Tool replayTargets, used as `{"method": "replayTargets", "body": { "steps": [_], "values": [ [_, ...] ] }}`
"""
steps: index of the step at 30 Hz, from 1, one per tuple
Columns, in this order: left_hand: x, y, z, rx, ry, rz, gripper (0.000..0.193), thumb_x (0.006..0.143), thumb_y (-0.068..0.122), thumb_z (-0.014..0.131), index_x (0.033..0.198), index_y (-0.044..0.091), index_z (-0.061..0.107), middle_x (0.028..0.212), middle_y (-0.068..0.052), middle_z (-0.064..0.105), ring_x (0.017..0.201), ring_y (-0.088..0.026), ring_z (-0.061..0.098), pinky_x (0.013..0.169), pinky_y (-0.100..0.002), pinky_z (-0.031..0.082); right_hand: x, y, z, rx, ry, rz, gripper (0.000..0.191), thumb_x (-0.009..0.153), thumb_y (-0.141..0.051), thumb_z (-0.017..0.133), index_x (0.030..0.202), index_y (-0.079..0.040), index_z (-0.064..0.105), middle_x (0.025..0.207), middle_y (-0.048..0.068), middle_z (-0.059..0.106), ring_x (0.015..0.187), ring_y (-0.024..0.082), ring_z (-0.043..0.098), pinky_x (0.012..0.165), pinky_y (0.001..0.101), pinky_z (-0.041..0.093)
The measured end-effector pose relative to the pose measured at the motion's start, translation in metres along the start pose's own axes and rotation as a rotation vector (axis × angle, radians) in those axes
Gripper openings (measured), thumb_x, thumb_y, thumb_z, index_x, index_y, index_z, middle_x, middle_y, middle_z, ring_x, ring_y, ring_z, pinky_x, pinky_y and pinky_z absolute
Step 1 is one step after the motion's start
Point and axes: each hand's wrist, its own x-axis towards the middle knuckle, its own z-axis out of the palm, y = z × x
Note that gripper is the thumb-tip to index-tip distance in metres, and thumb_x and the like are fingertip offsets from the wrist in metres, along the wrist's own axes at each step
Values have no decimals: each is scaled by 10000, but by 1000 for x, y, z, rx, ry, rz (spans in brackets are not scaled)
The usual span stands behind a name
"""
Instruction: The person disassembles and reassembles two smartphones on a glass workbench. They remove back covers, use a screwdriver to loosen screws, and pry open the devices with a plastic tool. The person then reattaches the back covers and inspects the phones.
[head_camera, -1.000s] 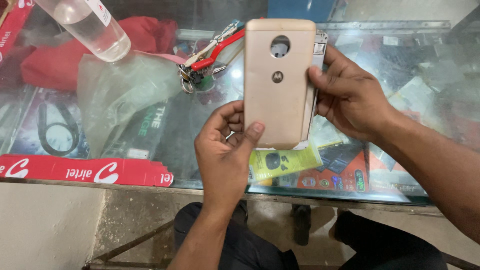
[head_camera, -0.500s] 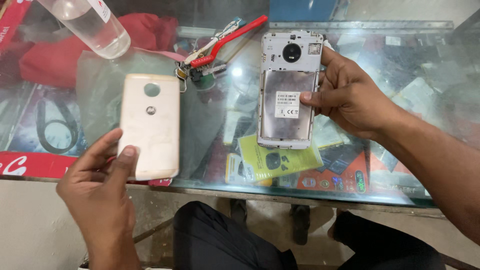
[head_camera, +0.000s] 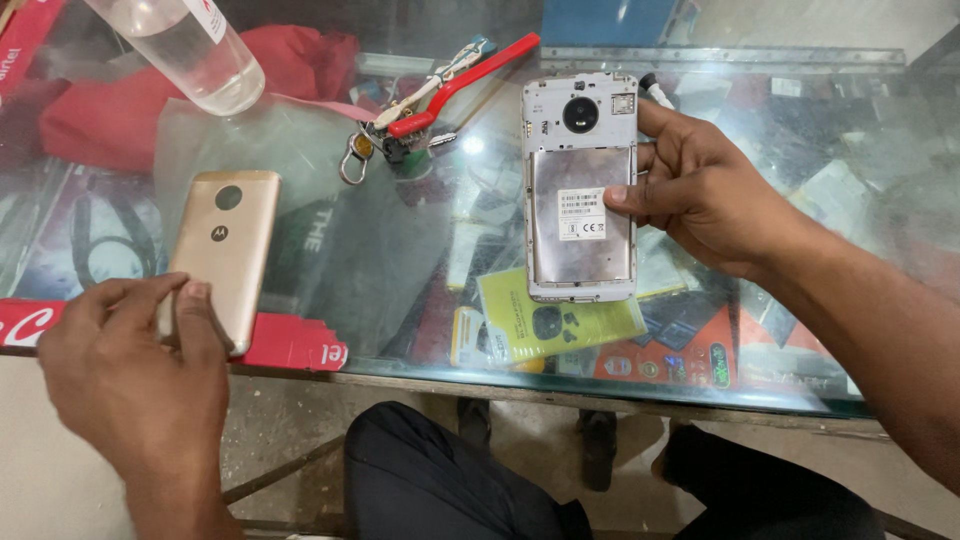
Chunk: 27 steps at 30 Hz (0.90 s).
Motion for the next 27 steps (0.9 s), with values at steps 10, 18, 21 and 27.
{"method": "replayTargets", "body": {
  "steps": [10, 18, 21, 27],
  "values": [
    [10, 20, 10, -83, -61, 104, 232, 1025, 280, 808, 1225, 163, 786, 1311, -59, 649, 1231, -324, 531, 1106, -476, 439, 0, -3, 4, -380, 132, -39, 840, 864, 21, 697, 1618, -19, 327, 1079, 113, 754, 932, 119, 710, 826, 267, 597],
    [29, 68, -10, -148, 25, 110, 313, 881, 176, 849, 1158, 52, 775, 1222, -130, 663, 1161, -377, 554, 991, -502, 426, -4, -23, 16, -937, 394, 226, 658, 844, -251, 860, 1424, -74, 602, 855, 111, 785, 684, 154, 743, 646, 289, 577],
    [38, 96, -10, -583, -102, 201, 231, 979, 164, 813, 1177, 67, 746, 1208, -91, 686, 1133, -279, 648, 1035, -409, 514, -4, -27, 19, -1206, 401, 111, 557, 880, -328, 824, 1362, -83, 689, 892, 128, 793, 732, 192, 748, 724, 326, 597],
    [108, 163, 44, -905, -270, 696, 236, 954, 81, 771, 1178, 21, 730, 1157, -154, 725, 1089, -353, 685, 945, -441, 532, -14, -27, 9, -1355, -64, -209, 1150, 548, -611, 996, 1435, -48, 527, 1109, 223, 710, 1054, 373, 670, 783, 485, 543]
  ]
}}
